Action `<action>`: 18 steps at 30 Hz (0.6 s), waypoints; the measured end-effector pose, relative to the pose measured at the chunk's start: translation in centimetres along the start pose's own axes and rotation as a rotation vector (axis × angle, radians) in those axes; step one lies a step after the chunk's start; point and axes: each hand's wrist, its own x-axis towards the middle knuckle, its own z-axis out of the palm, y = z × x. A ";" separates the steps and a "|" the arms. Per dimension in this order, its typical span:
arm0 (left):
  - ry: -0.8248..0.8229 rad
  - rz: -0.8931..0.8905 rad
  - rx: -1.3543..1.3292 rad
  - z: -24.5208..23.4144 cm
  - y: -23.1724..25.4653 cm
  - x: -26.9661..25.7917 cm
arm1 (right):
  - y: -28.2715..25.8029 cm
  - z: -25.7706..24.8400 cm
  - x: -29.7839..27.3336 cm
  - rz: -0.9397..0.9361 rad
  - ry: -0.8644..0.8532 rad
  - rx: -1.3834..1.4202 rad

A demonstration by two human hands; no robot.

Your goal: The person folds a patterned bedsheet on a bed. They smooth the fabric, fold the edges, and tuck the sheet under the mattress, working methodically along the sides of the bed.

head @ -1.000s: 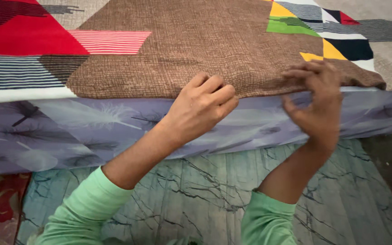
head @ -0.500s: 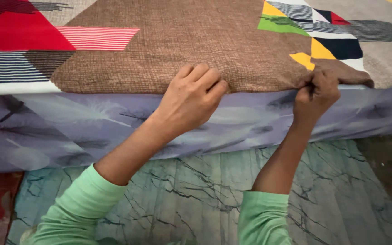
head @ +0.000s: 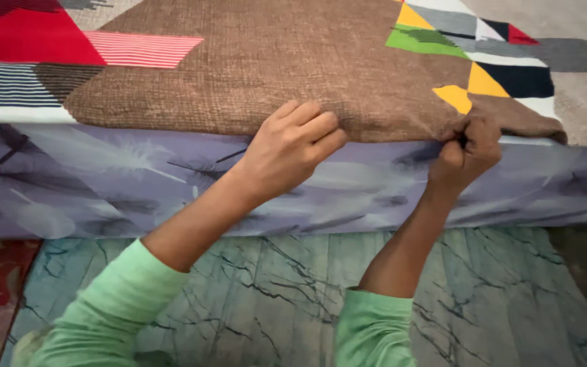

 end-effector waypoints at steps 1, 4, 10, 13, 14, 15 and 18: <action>-0.033 0.015 0.021 -0.2 0.2 0.1 | -0.1 0.1 0.1 0.000 -0.004 0.003; -0.097 0.042 0.048 -1.0 0.5 0.7 | -0.7 0.2 0.2 0.004 -0.028 0.006; -0.234 -0.031 0.100 -0.1 1.7 4.1 | -1.6 -0.7 0.2 -0.078 -0.075 -0.114; -0.224 -0.121 0.056 3.4 3.7 7.0 | -1.9 -1.0 0.9 -0.156 -0.102 -0.175; -0.180 -0.139 0.043 4.8 4.3 7.8 | -2.0 -1.2 1.4 -0.187 -0.115 -0.189; -0.154 -0.157 0.029 6.1 4.7 8.3 | -2.3 -1.2 1.2 -0.201 -0.130 -0.199; -0.203 -0.259 -0.006 9.8 4.6 9.6 | -2.6 -1.2 1.4 -0.046 -0.193 -0.121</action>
